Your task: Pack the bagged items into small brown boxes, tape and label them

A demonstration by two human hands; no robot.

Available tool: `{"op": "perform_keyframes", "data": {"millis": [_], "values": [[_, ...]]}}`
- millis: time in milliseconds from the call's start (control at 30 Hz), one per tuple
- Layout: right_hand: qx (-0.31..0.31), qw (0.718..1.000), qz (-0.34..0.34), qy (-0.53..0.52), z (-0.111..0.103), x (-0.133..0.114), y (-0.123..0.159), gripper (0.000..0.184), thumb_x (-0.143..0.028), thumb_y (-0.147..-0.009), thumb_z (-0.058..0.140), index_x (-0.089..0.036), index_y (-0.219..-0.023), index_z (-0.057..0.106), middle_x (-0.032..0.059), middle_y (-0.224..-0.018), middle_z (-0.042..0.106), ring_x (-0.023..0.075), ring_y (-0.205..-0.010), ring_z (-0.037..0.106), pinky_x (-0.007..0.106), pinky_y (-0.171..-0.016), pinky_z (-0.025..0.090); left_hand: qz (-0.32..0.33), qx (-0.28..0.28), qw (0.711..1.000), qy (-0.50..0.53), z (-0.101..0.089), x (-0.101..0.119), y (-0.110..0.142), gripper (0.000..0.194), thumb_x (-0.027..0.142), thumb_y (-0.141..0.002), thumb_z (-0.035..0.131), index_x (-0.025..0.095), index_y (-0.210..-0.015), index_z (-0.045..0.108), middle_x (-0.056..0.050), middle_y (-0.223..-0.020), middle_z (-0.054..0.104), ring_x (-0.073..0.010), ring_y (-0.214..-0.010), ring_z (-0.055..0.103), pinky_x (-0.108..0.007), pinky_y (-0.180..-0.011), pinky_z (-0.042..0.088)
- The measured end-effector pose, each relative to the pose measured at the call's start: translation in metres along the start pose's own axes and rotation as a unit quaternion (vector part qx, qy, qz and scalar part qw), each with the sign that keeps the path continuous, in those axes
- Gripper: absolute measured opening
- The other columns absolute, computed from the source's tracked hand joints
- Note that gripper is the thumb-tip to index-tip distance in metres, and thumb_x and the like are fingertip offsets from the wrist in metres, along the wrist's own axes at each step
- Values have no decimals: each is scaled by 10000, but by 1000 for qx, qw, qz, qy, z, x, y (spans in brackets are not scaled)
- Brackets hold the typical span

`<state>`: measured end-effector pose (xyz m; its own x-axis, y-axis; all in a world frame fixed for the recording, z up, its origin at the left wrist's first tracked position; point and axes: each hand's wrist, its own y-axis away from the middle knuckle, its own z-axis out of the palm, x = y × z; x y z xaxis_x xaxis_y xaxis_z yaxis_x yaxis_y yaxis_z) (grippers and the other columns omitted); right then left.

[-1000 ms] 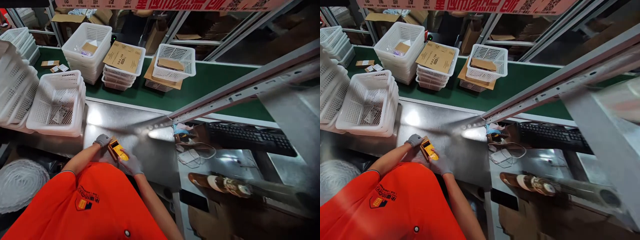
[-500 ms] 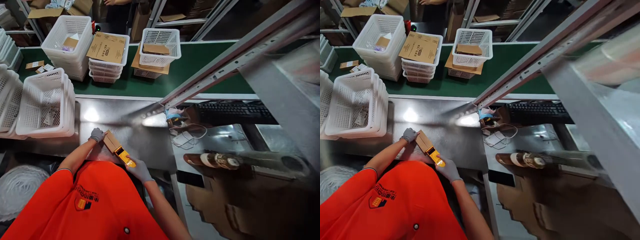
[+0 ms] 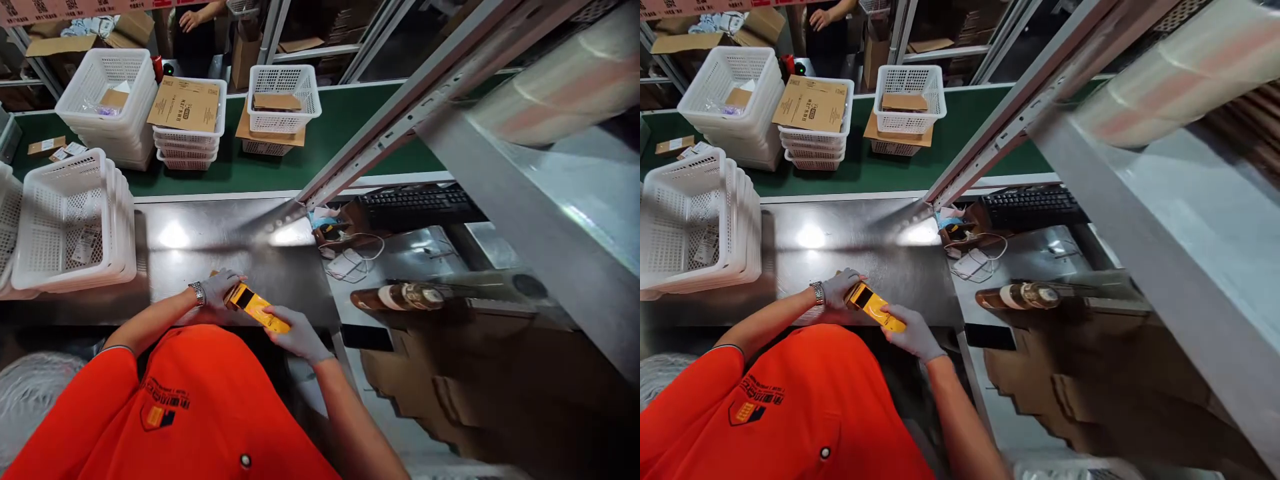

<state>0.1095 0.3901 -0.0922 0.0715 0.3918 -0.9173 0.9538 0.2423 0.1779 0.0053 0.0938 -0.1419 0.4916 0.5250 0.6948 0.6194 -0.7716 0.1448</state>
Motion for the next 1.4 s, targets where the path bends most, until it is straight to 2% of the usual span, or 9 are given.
{"op": "perform_keyframes", "data": {"millis": [167, 367, 633, 700, 800, 933, 1033, 1233, 1400], "values": [[-83, 996, 19, 25, -20, -46, -24, 553, -376, -738, 831, -202, -1256, 910, 115, -1140, 903, 320, -950, 848, 409, -862, 682, -26, 62, 989, 129, -2, 3, 19, 936, 327, -727, 952, 150, -1568, 581, -195, -1486, 630, -359, -1313, 658, -458, -1140, 572], [-159, 982, 17, 96, -31, -64, -53, 551, -369, -728, 858, -219, -1253, 935, 83, -1054, 908, 329, -905, 843, 386, -800, 669, -68, 89, 993, 39, -37, -42, 76, 776, 315, -649, 972, 147, -1346, 677, -162, -1368, 666, -370, -1293, 619, -470, -1166, 547], [-222, 965, -39, 133, 80, -38, -116, 542, -328, -728, 815, -227, -1252, 912, 74, -1108, 920, 315, -1000, 856, 408, -927, 684, -250, 54, 963, -85, -40, -97, 147, 944, 230, -601, 964, 145, -1495, 673, -214, -1630, 597, -451, -1605, 463, -519, -1405, 332], [-229, 963, -29, 137, 96, -33, -125, 537, -324, -733, 809, -237, -1253, 910, 60, -1069, 921, 305, -963, 854, 398, -903, 681, -285, 46, 951, -107, -33, -96, 148, 1056, 245, -618, 975, 124, -1602, 609, -257, -1760, 492, -497, -1702, 347, -559, -1424, 278], [-247, 959, -27, 138, 101, -30, -129, 564, -353, -737, 806, -246, -1280, 911, 48, -1072, 922, 308, -961, 856, 389, -891, 674, -246, 36, 960, -132, -23, -87, 133, 1207, 302, -601, 1014, 92, -1684, 524, -307, -1840, 379, -543, -1742, 252, -628, -1429, 197], [-252, 949, -32, 185, 91, -35, -126, 617, -357, -757, 795, -220, -1350, 898, 65, -1073, 920, 320, -964, 859, 375, -854, 657, -185, 30, 975, -117, -15, -78, 107, 821, 273, -686, 962, 116, -1449, 702, -276, -1539, 674, -484, -1542, 535, -577, -1369, 314], [-260, 934, -26, 245, 68, -43, -120, 633, -335, -768, 808, -252, -1389, 894, 79, -1085, 923, 340, -983, 860, 373, -858, 631, -191, 26, 977, -92, -17, -77, 101, 605, 287, -734, 942, 130, -1289, 757, -243, -1338, 729, -436, -1326, 659, -506, -1226, 482], [-314, 843, 18, 437, 26, -67, -109, 634, -342, -829, 822, -284, -1459, 865, 119, -1157, 915, 356, -1051, 855, 349, -869, 583, -207, 3, 971, -117, -23, -74, 100, 670, 286, -782, 935, 131, -1392, 707, -202, -1422, 692, -364, -1272, 682, -403, -1068, 575], [-333, 860, 104, 371, 50, -82, -124, 583, -275, -850, 805, -265, -1430, 867, 40, -926, 877, 242, -837, 805, 279, -762, 525, -214, 0, 972, -102, -21, -75, 97, 696, 284, -756, 959, 161, -1385, 685, -198, -1428, 681, -369, -1299, 682, -406, -1060, 597]]}}
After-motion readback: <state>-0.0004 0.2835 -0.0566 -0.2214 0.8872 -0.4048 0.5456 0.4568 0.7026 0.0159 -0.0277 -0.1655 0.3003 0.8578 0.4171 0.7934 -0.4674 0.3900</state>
